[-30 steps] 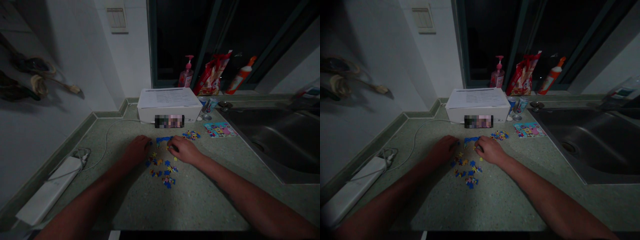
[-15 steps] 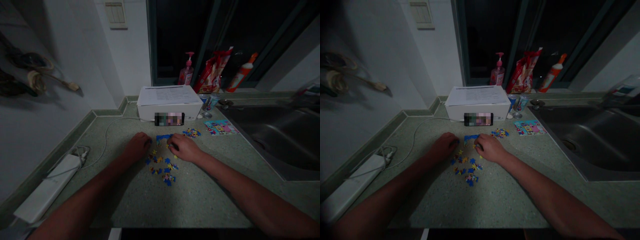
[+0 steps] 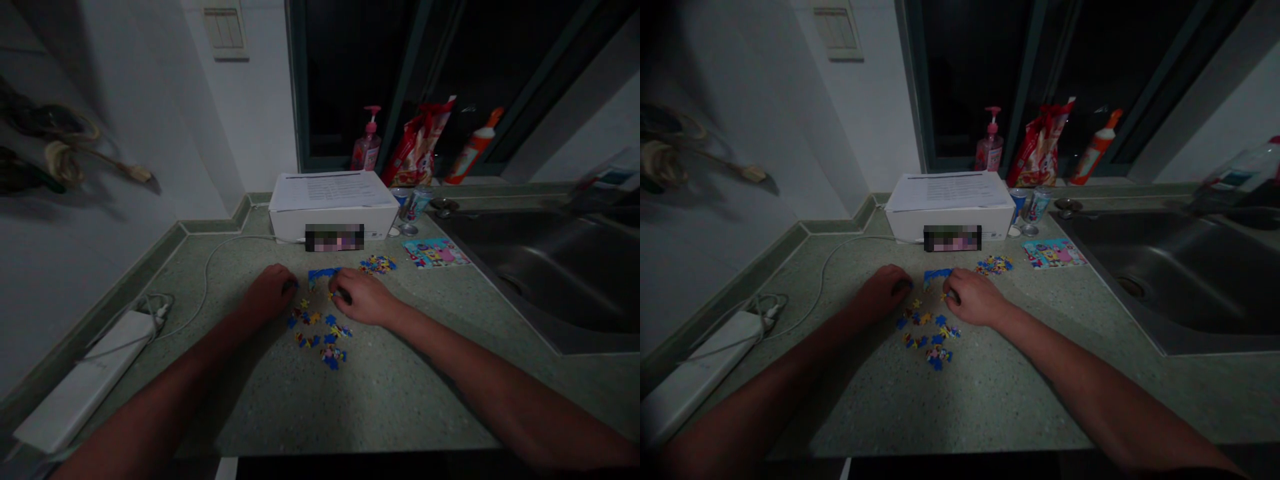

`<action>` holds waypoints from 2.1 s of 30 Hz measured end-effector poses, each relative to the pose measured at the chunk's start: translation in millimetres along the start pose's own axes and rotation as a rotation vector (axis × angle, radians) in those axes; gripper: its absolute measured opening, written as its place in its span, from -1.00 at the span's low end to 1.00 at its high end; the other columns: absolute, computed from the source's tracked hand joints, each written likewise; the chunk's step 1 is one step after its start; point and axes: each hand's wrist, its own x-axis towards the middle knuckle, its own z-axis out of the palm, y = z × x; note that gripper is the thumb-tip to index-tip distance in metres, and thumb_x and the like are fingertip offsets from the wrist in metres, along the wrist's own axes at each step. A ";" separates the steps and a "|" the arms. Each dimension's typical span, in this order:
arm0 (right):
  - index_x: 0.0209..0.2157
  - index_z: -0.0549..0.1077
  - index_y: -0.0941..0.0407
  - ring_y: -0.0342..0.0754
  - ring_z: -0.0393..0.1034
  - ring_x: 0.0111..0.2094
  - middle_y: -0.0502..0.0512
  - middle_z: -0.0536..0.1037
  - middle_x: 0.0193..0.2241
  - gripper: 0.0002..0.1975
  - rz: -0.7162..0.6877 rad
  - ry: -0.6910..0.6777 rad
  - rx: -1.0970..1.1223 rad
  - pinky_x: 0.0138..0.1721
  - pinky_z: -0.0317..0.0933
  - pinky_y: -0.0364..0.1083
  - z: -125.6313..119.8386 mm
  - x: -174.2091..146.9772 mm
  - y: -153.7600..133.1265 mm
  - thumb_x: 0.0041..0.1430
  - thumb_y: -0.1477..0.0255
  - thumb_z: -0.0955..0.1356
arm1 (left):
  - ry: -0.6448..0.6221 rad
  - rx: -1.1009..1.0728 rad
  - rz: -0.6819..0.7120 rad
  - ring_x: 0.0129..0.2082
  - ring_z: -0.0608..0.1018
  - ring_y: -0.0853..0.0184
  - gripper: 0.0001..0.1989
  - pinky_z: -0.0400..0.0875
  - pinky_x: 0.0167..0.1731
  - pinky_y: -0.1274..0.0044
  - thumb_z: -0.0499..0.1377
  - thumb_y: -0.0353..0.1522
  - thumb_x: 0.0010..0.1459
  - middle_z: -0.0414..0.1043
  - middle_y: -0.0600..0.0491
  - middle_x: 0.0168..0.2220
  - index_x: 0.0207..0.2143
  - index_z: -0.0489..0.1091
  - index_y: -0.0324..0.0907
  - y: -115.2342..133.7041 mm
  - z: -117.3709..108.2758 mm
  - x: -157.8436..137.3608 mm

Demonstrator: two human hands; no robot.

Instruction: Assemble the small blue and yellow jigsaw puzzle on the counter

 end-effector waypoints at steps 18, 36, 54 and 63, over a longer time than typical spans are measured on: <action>-0.22 0.54 0.07 0.08 0.50 -0.13 0.15 0.60 -0.20 -0.94 -0.008 -0.026 0.015 -0.07 0.29 0.02 -3.2 0.6 -2.5 0.36 0.52 0.44 | -0.038 0.056 0.006 -0.04 0.63 0.00 -0.74 0.59 0.10 0.07 0.14 -0.44 0.33 0.62 -0.13 -0.11 -0.17 0.62 0.02 14.3 -8.1 -10.8; -0.21 0.56 0.09 0.10 0.52 -0.11 0.17 0.62 -0.19 -0.95 -0.015 -0.026 0.010 -0.06 0.30 0.02 -2.3 2.0 -1.2 0.36 0.53 0.44 | -0.144 0.161 -0.055 -0.06 0.66 0.01 -0.76 0.56 0.02 0.19 0.16 -0.45 0.34 0.64 -0.16 -0.10 -0.17 0.63 -0.05 23.7 -19.7 -15.0; -0.23 0.55 0.08 0.07 0.48 -0.16 0.16 0.61 -0.21 -0.91 -0.021 0.005 0.027 -0.11 0.26 0.02 1.0 1.9 0.8 0.36 0.55 0.42 | -0.285 -0.015 0.225 -0.01 0.63 0.06 -0.84 0.51 0.05 0.24 0.26 -0.42 0.39 0.63 -0.06 -0.03 -0.07 0.63 -0.05 54.1 -17.6 -22.8; -0.24 0.54 0.08 0.07 0.48 -0.17 0.16 0.60 -0.22 -0.91 -0.029 0.012 -0.002 -0.12 0.27 0.01 1.8 1.9 1.0 0.38 0.54 0.40 | -0.281 -0.025 0.257 -0.05 0.61 0.12 -0.86 0.44 -0.01 0.30 0.26 -0.36 0.40 0.63 -0.04 -0.06 -0.08 0.63 -0.10 53.9 -18.0 -26.4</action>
